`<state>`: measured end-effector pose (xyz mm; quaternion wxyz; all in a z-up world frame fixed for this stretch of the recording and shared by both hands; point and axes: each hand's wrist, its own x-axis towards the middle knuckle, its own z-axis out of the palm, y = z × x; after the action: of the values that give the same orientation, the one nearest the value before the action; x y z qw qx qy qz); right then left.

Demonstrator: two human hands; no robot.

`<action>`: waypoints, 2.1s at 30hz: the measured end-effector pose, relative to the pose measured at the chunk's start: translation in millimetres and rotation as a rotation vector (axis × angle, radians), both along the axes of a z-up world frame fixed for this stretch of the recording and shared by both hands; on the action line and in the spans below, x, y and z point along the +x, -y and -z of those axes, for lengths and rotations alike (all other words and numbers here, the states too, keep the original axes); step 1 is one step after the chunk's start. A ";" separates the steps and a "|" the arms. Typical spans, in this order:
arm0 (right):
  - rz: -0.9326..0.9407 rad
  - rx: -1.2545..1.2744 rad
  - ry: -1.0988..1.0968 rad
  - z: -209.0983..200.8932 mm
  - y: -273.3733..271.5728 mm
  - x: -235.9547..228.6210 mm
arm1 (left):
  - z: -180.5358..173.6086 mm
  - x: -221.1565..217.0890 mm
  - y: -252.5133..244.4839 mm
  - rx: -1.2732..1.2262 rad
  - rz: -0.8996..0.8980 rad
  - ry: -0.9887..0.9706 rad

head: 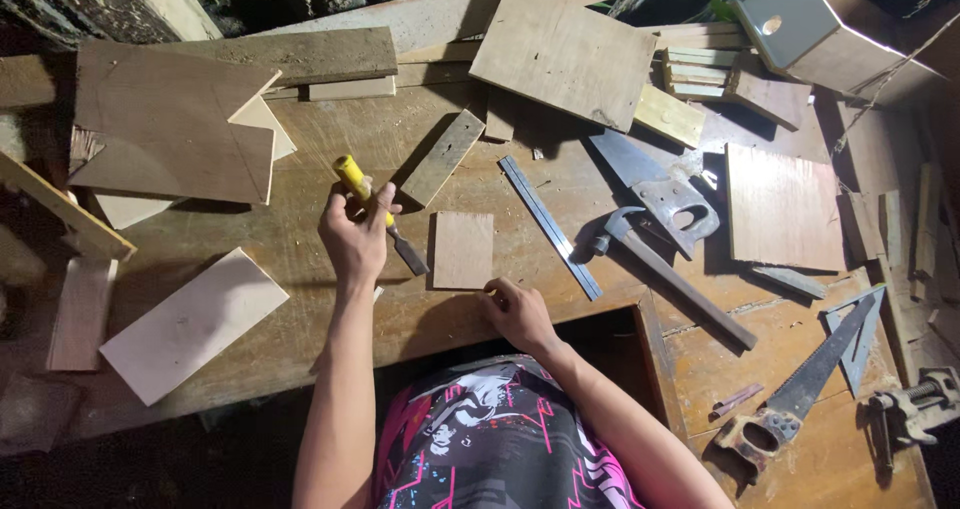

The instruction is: The person assembles a small wooden structure by hammering nails into wooden pieces, using a chisel to adjust joints, and measuring with a metal ruler. The person works at a cluttered workbench with various tools and wood pieces visible.

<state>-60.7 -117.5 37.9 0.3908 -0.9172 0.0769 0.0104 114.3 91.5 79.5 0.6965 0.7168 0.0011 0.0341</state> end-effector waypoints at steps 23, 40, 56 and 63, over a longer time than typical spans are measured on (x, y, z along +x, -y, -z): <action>-0.332 -0.167 0.072 -11.0 -0.2 16.2 | -3.8 -38.4 14.2 0.228 -0.192 0.211; 0.029 -0.101 0.238 7.0 13.4 -6.4 | -2.6 -42.0 25.3 -0.248 0.253 0.218; -0.035 -0.202 0.263 11.4 14.2 -13.3 | 20.6 -52.1 35.5 -0.349 0.286 0.171; -0.033 -0.204 0.269 11.7 14.0 -12.4 | 23.4 -53.2 41.5 -0.352 0.293 0.164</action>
<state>-73.1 -131.5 26.3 0.3021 -0.9464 0.0093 -0.1141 61.1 50.0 56.1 0.8060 0.5716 -0.1536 -0.0100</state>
